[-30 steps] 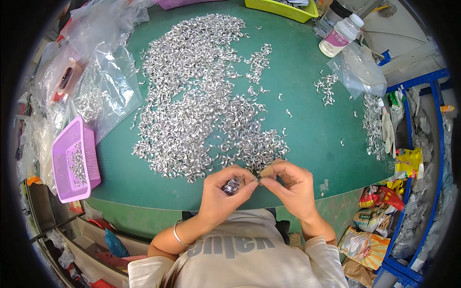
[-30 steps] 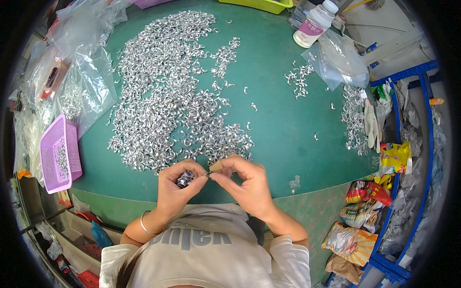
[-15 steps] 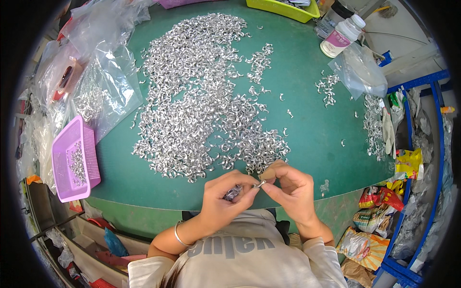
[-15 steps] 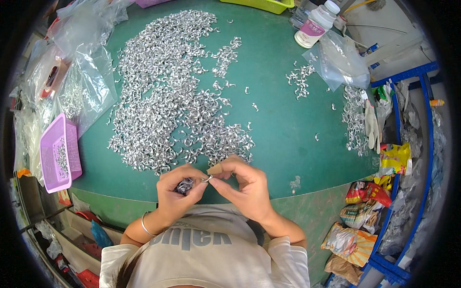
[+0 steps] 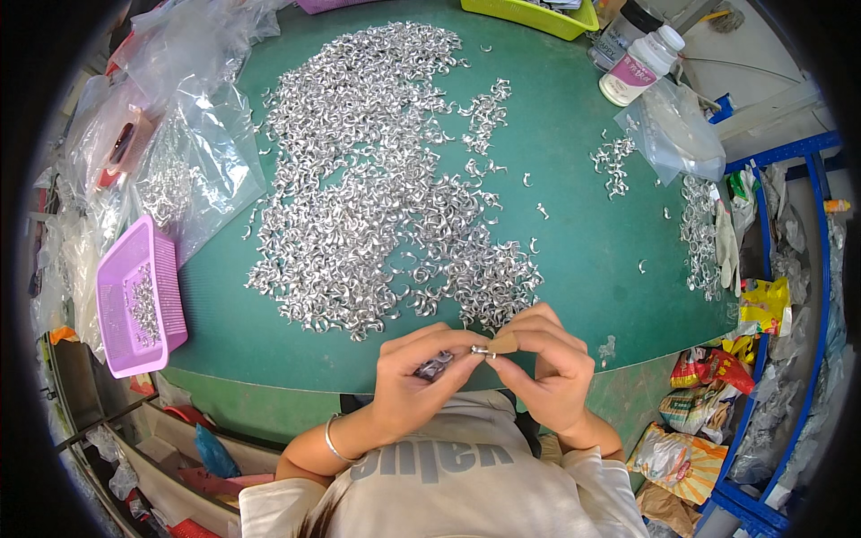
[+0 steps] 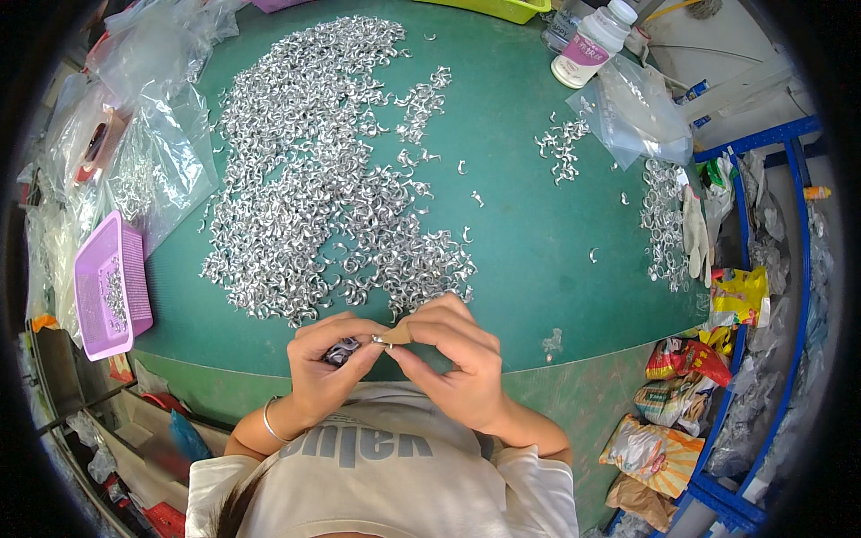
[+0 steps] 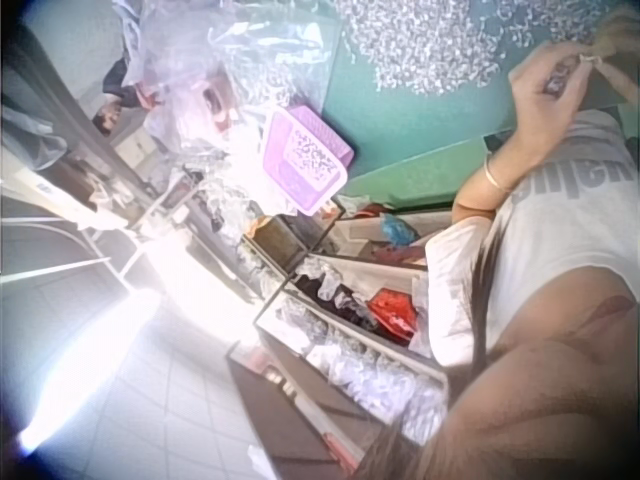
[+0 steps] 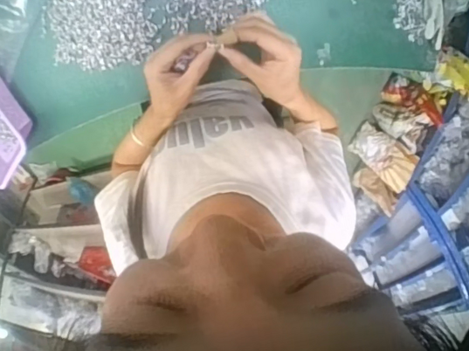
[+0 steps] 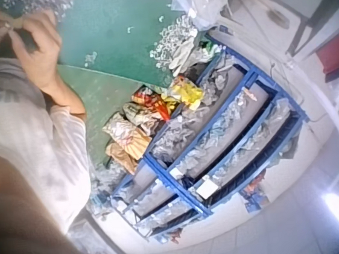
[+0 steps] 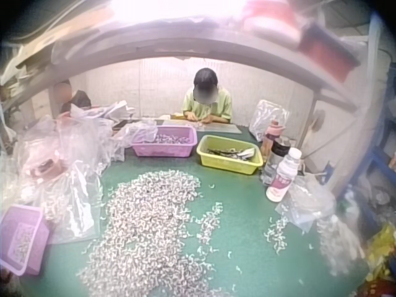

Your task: The person picks through a pile of small metallic components on a workbench, selecting individual items and placing them into a small pink plastic basket.

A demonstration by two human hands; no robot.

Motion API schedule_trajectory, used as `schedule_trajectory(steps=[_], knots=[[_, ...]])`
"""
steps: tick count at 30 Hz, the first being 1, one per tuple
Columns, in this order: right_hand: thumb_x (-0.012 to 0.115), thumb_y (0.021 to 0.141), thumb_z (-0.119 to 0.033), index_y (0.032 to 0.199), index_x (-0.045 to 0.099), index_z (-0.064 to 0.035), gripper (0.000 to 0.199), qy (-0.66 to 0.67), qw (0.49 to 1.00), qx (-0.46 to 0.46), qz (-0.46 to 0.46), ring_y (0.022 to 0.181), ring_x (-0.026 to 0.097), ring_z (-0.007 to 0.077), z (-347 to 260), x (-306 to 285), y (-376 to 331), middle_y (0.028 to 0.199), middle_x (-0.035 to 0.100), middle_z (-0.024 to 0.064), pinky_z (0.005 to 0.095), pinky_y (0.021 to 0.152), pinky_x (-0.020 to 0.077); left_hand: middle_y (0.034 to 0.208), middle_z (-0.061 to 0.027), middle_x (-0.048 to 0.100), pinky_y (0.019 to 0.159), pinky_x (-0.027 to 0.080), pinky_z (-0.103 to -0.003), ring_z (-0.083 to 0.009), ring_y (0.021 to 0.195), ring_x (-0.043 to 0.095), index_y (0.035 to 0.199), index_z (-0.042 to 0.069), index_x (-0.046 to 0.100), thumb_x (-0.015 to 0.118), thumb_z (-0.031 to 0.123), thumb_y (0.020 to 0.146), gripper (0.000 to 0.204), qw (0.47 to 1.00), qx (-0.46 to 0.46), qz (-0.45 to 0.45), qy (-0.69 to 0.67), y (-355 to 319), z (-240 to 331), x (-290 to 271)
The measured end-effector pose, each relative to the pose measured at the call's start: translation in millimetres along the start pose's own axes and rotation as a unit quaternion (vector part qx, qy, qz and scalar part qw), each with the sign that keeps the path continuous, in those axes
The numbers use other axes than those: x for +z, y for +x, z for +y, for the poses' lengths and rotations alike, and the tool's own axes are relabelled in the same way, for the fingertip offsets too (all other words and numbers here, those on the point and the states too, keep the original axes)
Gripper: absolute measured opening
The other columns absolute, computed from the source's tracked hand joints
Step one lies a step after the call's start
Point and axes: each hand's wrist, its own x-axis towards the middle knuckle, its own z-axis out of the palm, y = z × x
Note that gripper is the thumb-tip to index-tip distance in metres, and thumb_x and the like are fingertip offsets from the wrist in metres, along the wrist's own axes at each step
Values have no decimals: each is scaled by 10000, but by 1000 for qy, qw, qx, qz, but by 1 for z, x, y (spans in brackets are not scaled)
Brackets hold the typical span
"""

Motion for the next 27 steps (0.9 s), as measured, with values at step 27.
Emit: schedule_trajectory(steps=[27], knots=[[636, 718, -45, 824, 617, -16, 112, -243, 962, 101, 76, 677, 540, 185, 74, -37, 45, 743, 592, 77, 277, 604, 396, 683, -93, 605, 502, 410, -217, -119, 535, 526, 795, -44, 609, 557, -39, 737, 78, 999, -32, 8, 9, 7, -13, -2]])
